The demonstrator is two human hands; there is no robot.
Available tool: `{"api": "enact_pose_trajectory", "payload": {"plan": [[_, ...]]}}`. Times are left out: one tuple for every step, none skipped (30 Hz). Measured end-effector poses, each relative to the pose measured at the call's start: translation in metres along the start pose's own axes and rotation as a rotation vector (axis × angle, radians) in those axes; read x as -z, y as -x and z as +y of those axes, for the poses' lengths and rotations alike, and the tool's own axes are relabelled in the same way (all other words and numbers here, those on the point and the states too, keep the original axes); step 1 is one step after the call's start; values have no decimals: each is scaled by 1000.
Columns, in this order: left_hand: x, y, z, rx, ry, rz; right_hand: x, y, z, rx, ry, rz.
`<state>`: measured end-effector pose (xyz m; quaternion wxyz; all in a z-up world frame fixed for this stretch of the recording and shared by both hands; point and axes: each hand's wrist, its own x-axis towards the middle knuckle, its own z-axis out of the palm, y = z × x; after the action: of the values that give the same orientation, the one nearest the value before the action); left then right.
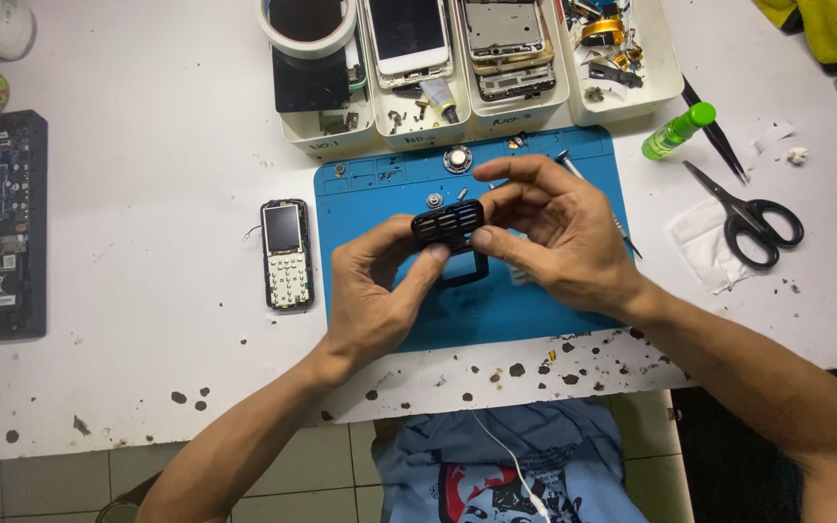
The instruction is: Assembling the front casing and keypad of a mobile phone at a repair bench
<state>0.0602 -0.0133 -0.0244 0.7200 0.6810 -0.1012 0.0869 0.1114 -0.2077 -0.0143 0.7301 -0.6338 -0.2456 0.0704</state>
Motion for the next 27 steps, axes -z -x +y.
{"api": "enact_pose_trajectory", "payload": {"plan": [[4, -2, 4, 0, 0, -1, 3, -1, -5, 0, 1, 1], [7, -4, 8, -37, -55, -28, 7, -3, -10, 74, 79, -4], [11, -6, 12, -74, -110, -55, 10, -4, -14, 146, 158, -10], [13, -7, 16, -73, -109, -56, 16, -6, -19, 145, 158, -9], [15, -9, 21, 68, -65, -90, 22, -8, -24, 295, 312, -86], [18, -10, 25, 208, -20, -125, 28, -11, -29, 443, 465, -164], [18, -12, 22, 208, -19, -129, 30, -12, -29, 442, 468, -161], [19, -14, 19, 379, 271, -191, 33, -12, -30, 569, 546, -203], [20, -16, 16, 550, 561, -245, 35, -13, -31, 696, 624, -249], [18, -15, 15, 550, 563, -247, 33, -12, -32, 694, 626, -248], [16, -15, 14, 553, 599, -252, 31, -12, -33, 731, 666, -297], [14, -14, 14, 555, 635, -257, 29, -12, -34, 768, 706, -346], [15, -15, 13, 555, 635, -259, 32, -10, -31, 768, 708, -345], [15, -15, 12, 494, 549, -201, 35, -10, -29, 720, 750, -390], [16, -16, 11, 432, 462, -143, 38, -9, -26, 673, 791, -434], [19, -16, 11, 431, 461, -144, 47, -9, -37, 674, 792, -433], [21, -17, 11, 373, 382, -98, 55, -9, -48, 454, 950, -338], [24, -17, 10, 315, 302, -52, 63, -10, -58, 227, 1096, -239], [25, -18, 13, 311, 302, -53, 68, -10, -58, 229, 1099, -238], [26, -18, 15, 289, 234, -51, 73, -10, -57, -111, 1169, -234], [26, -19, 17, 267, 167, -47, 78, -10, -57, -455, 1220, -227], [25, -20, 16, 263, 168, -47, 75, -10, -58, -453, 1223, -226], [25, -20, 16, 256, 160, -36, 70, -10, -58, -648, 1246, -276], [25, -19, 15, 249, 152, -25, 65, -9, -57, -846, 1263, -322], [25, -19, 15, 251, 150, -20, 63, -10, -56, -844, 1262, -328], [25, -18, 15, 237, 143, -27, 60, -10, -55, -901, 1246, -345], [25, -19, 16, 219, 135, -36, 58, -12, -54, -954, 1230, -358]]}}
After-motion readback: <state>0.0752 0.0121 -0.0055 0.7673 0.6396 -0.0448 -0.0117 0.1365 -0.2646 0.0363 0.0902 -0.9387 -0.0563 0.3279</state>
